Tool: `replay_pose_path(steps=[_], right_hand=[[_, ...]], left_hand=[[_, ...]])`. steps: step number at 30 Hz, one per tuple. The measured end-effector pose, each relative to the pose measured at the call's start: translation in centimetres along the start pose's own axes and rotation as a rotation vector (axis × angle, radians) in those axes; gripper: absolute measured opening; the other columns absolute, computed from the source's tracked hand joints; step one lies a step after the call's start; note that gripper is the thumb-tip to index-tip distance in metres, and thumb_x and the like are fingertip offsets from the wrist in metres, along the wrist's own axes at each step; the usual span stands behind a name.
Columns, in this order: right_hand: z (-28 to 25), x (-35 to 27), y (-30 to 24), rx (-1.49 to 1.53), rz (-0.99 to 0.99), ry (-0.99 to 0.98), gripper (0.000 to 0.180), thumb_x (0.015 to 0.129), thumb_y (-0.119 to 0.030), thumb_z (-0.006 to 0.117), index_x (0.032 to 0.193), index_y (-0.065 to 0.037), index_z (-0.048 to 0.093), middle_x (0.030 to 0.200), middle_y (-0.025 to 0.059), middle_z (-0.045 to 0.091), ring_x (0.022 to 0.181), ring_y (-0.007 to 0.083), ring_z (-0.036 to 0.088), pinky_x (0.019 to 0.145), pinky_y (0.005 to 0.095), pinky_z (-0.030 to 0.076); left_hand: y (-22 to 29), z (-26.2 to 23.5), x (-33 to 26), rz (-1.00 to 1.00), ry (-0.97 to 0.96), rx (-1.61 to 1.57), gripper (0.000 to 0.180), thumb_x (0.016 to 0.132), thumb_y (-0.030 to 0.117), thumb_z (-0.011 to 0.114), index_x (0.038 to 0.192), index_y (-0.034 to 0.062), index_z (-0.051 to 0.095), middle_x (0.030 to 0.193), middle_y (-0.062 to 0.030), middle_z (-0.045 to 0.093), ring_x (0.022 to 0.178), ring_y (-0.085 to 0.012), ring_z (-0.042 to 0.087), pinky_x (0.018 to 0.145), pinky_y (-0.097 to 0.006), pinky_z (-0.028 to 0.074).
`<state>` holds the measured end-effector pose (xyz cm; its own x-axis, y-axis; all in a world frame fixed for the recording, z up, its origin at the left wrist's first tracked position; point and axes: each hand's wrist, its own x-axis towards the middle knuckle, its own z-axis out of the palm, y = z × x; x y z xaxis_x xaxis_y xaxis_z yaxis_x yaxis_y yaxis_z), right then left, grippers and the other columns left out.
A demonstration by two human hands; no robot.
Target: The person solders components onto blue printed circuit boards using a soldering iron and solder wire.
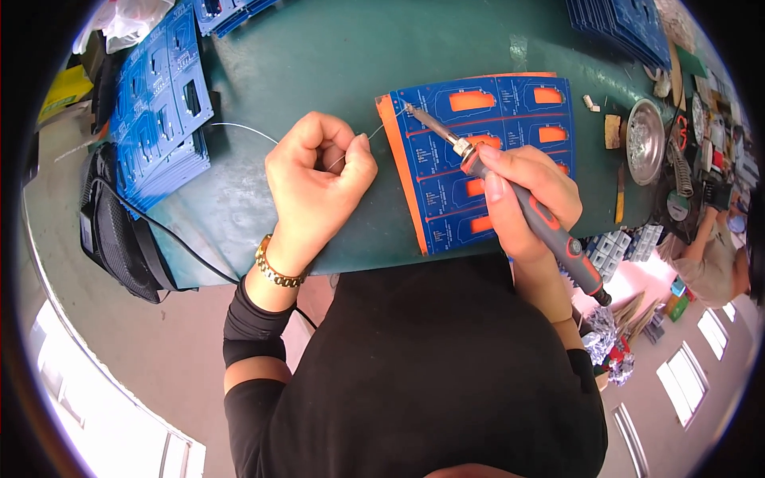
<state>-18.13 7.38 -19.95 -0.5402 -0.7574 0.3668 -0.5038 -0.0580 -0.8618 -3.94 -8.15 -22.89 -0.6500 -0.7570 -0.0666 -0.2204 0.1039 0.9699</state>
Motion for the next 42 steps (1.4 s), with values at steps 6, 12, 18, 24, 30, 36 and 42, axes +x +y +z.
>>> replay_pose_path(steps=[6, 12, 18, 24, 30, 36, 42], right_hand=[[0.0, -0.3, 0.2, 0.03, 0.013, -0.001, 0.022, 0.074, 0.009, 0.061, 0.095, 0.005, 0.064, 0.072, 0.0122, 0.063, 0.059, 0.0162, 0.059, 0.053, 0.024, 0.047], [0.1, -0.3, 0.7, -0.004, -0.074, -0.021, 0.025, 0.073, 0.009, 0.06, 0.097, 0.005, 0.064, 0.075, 0.0128, 0.065, 0.059, 0.017, 0.06, 0.053, 0.0242, 0.047], [-0.1, -0.5, 0.2, -0.011, -0.086, -0.05, 0.025, 0.073, 0.009, 0.06, 0.097, 0.004, 0.065, 0.075, 0.0132, 0.065, 0.06, 0.0176, 0.06, 0.053, 0.0248, 0.048], [0.0, -0.8, 0.4, 0.001, -0.065, -0.029, 0.024, 0.073, 0.008, 0.06, 0.096, 0.005, 0.064, 0.074, 0.013, 0.065, 0.06, 0.0171, 0.059, 0.051, 0.0247, 0.046], [-0.4, -1.0, 0.3, 0.0, -0.036, -0.047, 0.024, 0.073, 0.008, 0.06, 0.097, 0.006, 0.064, 0.074, 0.0127, 0.064, 0.058, 0.0171, 0.058, 0.051, 0.0249, 0.045], [0.0, -1.1, -0.1, 0.016, -0.008, -0.04, 0.027, 0.071, 0.009, 0.06, 0.098, 0.005, 0.064, 0.077, 0.0139, 0.066, 0.062, 0.0202, 0.063, 0.055, 0.0267, 0.049], [0.0, -1.4, -0.2, -0.018, -0.044, -0.044, 0.031, 0.068, 0.009, 0.061, 0.098, 0.002, 0.065, 0.077, 0.0125, 0.067, 0.06, 0.0178, 0.062, 0.052, 0.0255, 0.049]], left_hand=[[-0.3, 0.2, 0.1, 0.017, -0.006, 0.019, 0.017, 0.074, -0.001, 0.066, 0.068, 0.0045, 0.051, 0.053, 0.0081, 0.036, 0.049, 0.0004, 0.031, 0.045, -0.018, 0.026], [-0.4, 0.4, 0.2, 0.016, -0.005, 0.048, 0.017, 0.075, 0.0, 0.066, 0.067, 0.0041, 0.051, 0.052, 0.0075, 0.036, 0.048, 0.0, 0.031, 0.045, -0.018, 0.026], [-0.2, 0.3, 0.0, 0.028, -0.017, 0.041, 0.015, 0.075, 0.0, 0.067, 0.068, 0.0036, 0.053, 0.051, 0.0071, 0.037, 0.048, -0.0003, 0.032, 0.045, -0.019, 0.027], [-0.4, 0.4, 0.0, 0.027, -0.027, 0.052, 0.014, 0.074, 0.0, 0.067, 0.068, 0.0033, 0.054, 0.05, 0.0066, 0.038, 0.047, -0.0009, 0.032, 0.044, -0.019, 0.028], [0.1, 0.6, 0.1, 0.056, -0.051, 0.093, 0.015, 0.074, 0.0, 0.067, 0.068, 0.0035, 0.054, 0.05, 0.006, 0.039, 0.047, -0.0013, 0.033, 0.044, -0.02, 0.028], [-0.1, 0.5, 0.0, 0.009, -0.055, 0.049, 0.014, 0.075, 0.0, 0.067, 0.069, 0.0025, 0.055, 0.054, 0.0069, 0.04, 0.049, -0.0004, 0.034, 0.045, -0.019, 0.029], [-0.1, 0.0, -0.4, 0.003, -0.082, 0.048, 0.014, 0.077, -0.001, 0.068, 0.07, 0.0029, 0.056, 0.057, 0.0077, 0.043, 0.051, 0.0006, 0.035, 0.046, -0.017, 0.029]])
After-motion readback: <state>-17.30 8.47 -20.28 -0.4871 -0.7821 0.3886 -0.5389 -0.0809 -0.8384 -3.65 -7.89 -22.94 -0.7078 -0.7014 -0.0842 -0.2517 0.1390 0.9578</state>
